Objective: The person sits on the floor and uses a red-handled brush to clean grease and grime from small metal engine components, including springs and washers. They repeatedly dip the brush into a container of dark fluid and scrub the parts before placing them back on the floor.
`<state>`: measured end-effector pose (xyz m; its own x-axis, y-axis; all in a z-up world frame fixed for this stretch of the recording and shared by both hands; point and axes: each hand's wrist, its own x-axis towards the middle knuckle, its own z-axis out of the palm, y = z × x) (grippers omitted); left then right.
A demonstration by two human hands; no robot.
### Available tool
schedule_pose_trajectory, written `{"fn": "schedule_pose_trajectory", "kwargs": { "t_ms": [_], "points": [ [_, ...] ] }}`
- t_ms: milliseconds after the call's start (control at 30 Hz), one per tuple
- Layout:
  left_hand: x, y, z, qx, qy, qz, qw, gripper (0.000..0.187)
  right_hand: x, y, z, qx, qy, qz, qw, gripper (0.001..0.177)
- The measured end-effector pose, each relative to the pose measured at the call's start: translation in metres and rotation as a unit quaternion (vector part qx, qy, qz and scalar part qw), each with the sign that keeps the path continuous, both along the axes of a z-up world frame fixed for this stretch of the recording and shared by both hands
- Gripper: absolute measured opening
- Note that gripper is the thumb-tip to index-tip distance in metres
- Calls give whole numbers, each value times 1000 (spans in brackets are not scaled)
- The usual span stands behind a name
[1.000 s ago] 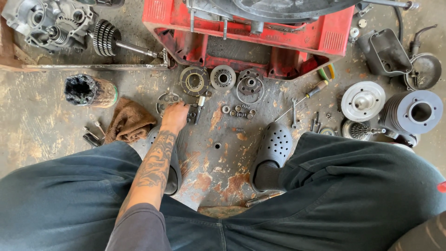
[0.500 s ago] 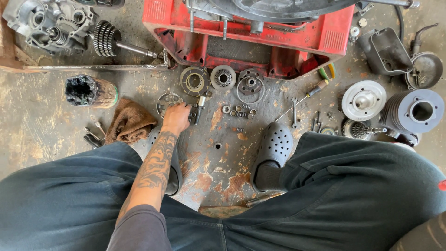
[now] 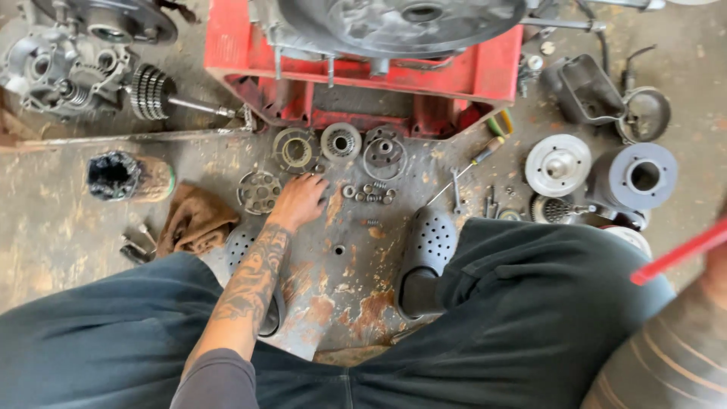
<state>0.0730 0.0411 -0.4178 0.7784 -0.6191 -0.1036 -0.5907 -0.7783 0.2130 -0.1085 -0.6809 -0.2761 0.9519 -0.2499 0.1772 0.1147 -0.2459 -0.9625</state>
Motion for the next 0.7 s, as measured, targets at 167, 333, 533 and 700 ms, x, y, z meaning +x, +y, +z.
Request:
{"fn": "schedule_pose_trajectory", "kwargs": {
  "t_ms": [167, 333, 533, 700],
  "points": [
    [-7, -63, -33, -34, 49, -5, 998, 46, 65, 279, 231, 87, -106, 32, 990, 24],
    [-36, -122, -63, 14, 189, -86, 978, 31, 73, 314, 258, 146, -81, -37, 985, 21],
    [-75, -115, -124, -33, 65, -82, 994, 1, 78, 320, 262, 167, -82, -69, 980, 26],
    [-21, -110, 19, -66, 312, 66, 945, 32, 99, 364, 296, 202, -125, -71, 969, 7]
  ]
}}
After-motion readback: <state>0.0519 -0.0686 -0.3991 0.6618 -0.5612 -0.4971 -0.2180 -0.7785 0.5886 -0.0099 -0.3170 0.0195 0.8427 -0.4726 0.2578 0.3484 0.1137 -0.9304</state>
